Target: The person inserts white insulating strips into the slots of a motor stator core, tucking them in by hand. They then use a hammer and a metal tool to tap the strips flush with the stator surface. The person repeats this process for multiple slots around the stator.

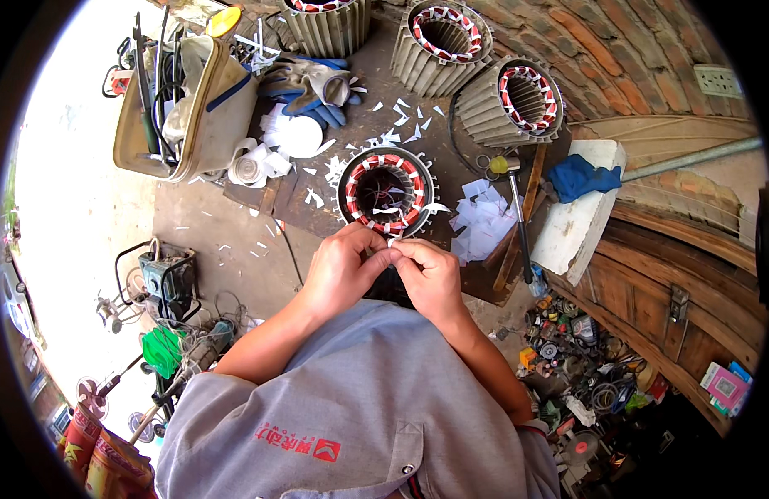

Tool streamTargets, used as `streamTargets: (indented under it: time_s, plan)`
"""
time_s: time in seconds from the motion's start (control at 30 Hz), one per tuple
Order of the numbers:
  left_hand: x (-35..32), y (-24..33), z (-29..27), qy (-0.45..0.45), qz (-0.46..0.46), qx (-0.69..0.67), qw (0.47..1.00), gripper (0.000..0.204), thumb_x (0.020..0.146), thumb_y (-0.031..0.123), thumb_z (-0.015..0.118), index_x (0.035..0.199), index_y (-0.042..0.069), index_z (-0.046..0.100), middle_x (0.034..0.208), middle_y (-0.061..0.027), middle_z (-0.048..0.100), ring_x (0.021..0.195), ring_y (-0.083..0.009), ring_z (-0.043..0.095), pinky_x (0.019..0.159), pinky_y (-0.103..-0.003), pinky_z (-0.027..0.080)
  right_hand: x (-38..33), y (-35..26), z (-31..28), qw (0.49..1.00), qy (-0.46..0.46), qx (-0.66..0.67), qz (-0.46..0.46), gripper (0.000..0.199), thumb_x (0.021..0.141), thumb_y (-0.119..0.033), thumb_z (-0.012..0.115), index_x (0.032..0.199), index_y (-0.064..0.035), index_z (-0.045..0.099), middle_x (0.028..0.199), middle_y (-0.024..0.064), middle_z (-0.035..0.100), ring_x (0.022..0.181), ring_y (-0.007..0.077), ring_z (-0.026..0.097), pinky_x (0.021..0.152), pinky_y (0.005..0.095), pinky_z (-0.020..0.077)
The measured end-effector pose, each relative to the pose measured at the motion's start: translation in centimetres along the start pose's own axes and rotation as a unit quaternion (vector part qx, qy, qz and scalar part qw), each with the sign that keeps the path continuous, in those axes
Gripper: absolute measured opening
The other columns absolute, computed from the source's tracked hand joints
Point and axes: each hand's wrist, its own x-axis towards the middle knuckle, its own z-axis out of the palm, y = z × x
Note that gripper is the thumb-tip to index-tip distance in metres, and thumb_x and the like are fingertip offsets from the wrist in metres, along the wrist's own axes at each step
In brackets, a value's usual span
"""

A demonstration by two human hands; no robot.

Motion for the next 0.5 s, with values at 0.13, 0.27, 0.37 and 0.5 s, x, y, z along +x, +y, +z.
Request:
streamTargets:
  time_s: [0.13, 0.27, 0.37, 0.5]
  plan:
    - [0.0, -0.4, 0.5, 0.028, 0.011, -0.027, 0.999, 0.010, 0.082, 0.007, 0.075, 0.083, 0.001, 0.068, 0.082, -0.0083, 0.064, 0.067, -0.0178, 0.062, 0.062, -0.031, 0.051, -0.5, 0.8, 0.1, 0.995, 0.017, 0.088, 0.044, 0.013, 0.090, 0.002, 0.066, 0.102, 0.0049, 0.071, 0.093, 0.0118, 0.074, 0.081, 0.0164, 0.070, 0.071, 0.0282, 0.0552]
    - [-0.3, -0.1, 0.5, 0.069, 0.041, 0.068, 0.994, 0.008, 0.079, 0.006, 0.072, 0.081, 0.002, 0.066, 0.084, -0.0080, 0.064, 0.065, -0.0210, 0.063, 0.060, -0.033, 0.052, -0.5, 0.7, 0.4, 0.955, 0.044, 0.234, 0.179, 0.012, 0.092, 0.000, 0.066, 0.102, 0.0040, 0.072, 0.095, 0.0083, 0.073, 0.080, 0.0086, 0.065, 0.071, 0.0244, 0.0535]
    - [-0.3, 0.0, 0.6, 0.076, 0.076, 0.135, 0.985, 0.010, 0.079, 0.010, 0.073, 0.080, 0.005, 0.065, 0.086, -0.0076, 0.064, 0.066, -0.0264, 0.065, 0.059, -0.037, 0.053, -0.3, 1.2, 1.1, 0.894, 0.076, 0.380, 0.222, 0.014, 0.091, 0.002, 0.067, 0.105, 0.0011, 0.067, 0.093, 0.0082, 0.072, 0.074, 0.0072, 0.063, 0.066, 0.0212, 0.0503]
    - [0.0, 0.6, 0.6, 0.065, 0.072, 0.239, 0.966, 0.011, 0.079, 0.013, 0.074, 0.080, 0.008, 0.064, 0.085, -0.0073, 0.063, 0.068, -0.0297, 0.066, 0.058, -0.040, 0.053, -0.1, 0.7, 0.8, 0.845, 0.103, 0.465, 0.241, 0.017, 0.089, 0.005, 0.067, 0.104, -0.0014, 0.062, 0.089, 0.0088, 0.071, 0.071, 0.0087, 0.063, 0.060, 0.0209, 0.0465]
